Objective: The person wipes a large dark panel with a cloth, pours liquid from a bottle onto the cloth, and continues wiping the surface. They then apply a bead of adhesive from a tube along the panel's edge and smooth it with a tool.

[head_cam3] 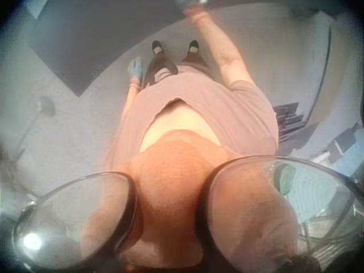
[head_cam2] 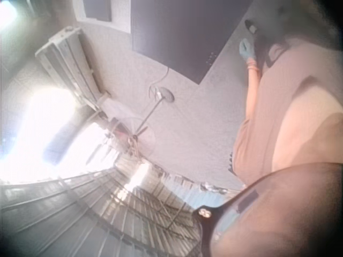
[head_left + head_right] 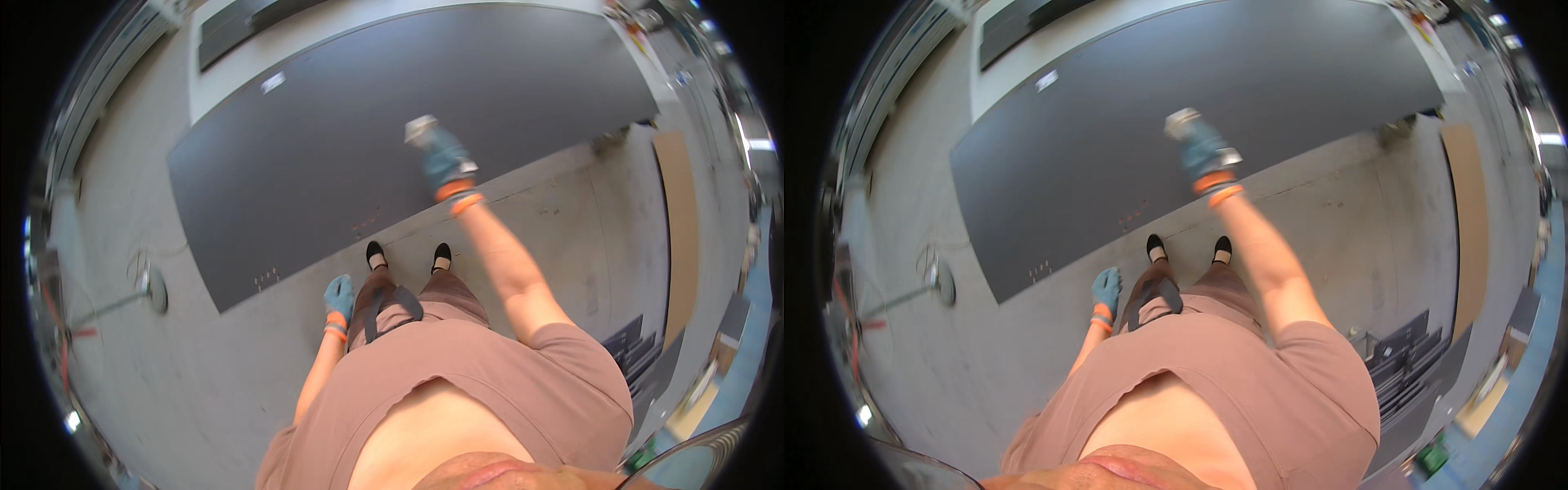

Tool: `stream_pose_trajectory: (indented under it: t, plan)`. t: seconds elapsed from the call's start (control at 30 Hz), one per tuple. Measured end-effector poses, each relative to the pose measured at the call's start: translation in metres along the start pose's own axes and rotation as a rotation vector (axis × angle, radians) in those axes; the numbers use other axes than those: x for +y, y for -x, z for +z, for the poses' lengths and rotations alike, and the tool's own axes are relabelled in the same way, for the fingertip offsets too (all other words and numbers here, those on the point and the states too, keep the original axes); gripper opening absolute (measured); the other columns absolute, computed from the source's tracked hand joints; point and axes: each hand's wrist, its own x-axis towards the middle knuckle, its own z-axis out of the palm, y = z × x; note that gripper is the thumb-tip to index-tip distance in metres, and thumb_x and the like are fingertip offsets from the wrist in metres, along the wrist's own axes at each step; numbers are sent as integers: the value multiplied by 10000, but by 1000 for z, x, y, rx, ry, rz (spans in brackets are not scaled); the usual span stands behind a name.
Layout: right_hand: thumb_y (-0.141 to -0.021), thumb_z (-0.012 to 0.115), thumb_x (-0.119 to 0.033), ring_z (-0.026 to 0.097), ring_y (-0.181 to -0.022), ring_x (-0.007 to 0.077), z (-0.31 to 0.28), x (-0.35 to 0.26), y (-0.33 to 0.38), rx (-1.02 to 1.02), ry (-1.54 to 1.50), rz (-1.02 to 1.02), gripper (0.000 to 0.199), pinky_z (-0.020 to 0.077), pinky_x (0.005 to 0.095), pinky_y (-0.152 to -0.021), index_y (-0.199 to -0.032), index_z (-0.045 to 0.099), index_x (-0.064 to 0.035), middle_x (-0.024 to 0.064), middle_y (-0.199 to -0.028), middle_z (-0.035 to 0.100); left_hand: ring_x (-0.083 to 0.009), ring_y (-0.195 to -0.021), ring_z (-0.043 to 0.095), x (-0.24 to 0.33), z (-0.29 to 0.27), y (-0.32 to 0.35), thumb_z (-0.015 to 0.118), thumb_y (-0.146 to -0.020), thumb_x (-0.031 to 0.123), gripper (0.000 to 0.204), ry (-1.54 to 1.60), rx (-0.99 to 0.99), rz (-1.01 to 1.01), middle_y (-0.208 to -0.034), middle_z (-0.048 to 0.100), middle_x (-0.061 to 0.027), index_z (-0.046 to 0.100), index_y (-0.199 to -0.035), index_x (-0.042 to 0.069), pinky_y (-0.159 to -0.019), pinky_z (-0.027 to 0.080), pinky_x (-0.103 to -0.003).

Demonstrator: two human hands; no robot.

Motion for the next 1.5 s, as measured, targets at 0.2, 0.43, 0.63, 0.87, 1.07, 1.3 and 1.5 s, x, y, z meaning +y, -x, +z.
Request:
stream_pose_trajectory:
  t: [0.2, 0.43, 0.63, 0.87, 1.07, 1.3, 1.5]
  plan:
    - [-943, 556, -243, 609, -1244, 228, 113, -115, 117, -148, 41, -419, 282, 431, 477, -1087, -1180, 707, -218, -50, -1334, 647, -181, -1005, 681, 141, 3, -15, 604, -1030, 154, 251, -118, 12, 278, -1119, 744, -107, 714, -1163, -29, -914, 539, -327]
    - [-921, 569, -206, 654, -1008, 272, 14, 101, 77, -187, 238, 374, 138, 534, 391, -921, -956, 682, -135, 112, -1038, 669, -144, -1013, 670, 202, 81, -37, 617, -1022, 106, 214, -113, -111, 483, -1120, 738, -75, 717, -1163, -21, -926, 537, -297]
    - [-981, 612, -397, 678, -990, 272, -189, 344, 194, 601, -489, 1768, 409, 533, 411, -913, -1197, 732, -71, 88, -1150, 737, -163, -1070, 670, 234, 200, -33, 646, -1000, 97, 217, -212, -265, 595, -1164, 738, -90, 712, -1173, -15, -962, 529, -308]
    - [-1001, 670, -273, 684, -911, 213, -295, 426, 303, 848, -724, 1643, 290, 587, 379, -785, -1188, 715, -56, 67, -1070, 713, -207, -1077, 682, 264, 394, -28, 689, -971, 129, 253, -236, -214, 525, -1174, 729, -118, 696, -1184, -8, -975, 530, -344]
    - [-1008, 574, -198, 642, -896, 197, -306, 419, 77, 493, -367, 886, 202, 523, 353, -823, -1067, 706, -57, 54, -979, 705, -211, -1101, 673, 296, 496, -2, 683, -974, 107, 241, -159, -129, 542, -1233, 700, -142, 692, -1165, -40, -985, 534, -339]
    - [-940, 564, -373, 643, -1226, 250, -222, 336, -131, -1172, -21, 214, 281, 470, 546, -1057, -1128, 730, -246, 40, -1341, 679, -214, -1113, 663, 318, 547, -8, 648, -997, 77, 245, -262, 36, 533, -1250, 691, -155, 670, -1194, -67, -984, 529, -331]
    - [-918, 556, -300, 554, -1325, 219, -157, 470, -132, -516, -3, -41, 318, 427, 536, -1071, -1224, 643, -325, 9, -1335, 613, -226, -1119, 663, 357, 675, -55, 643, -1005, 95, 261, -208, 94, 501, -1244, 699, -156, 665, -1203, -74, -1007, 519, -347]
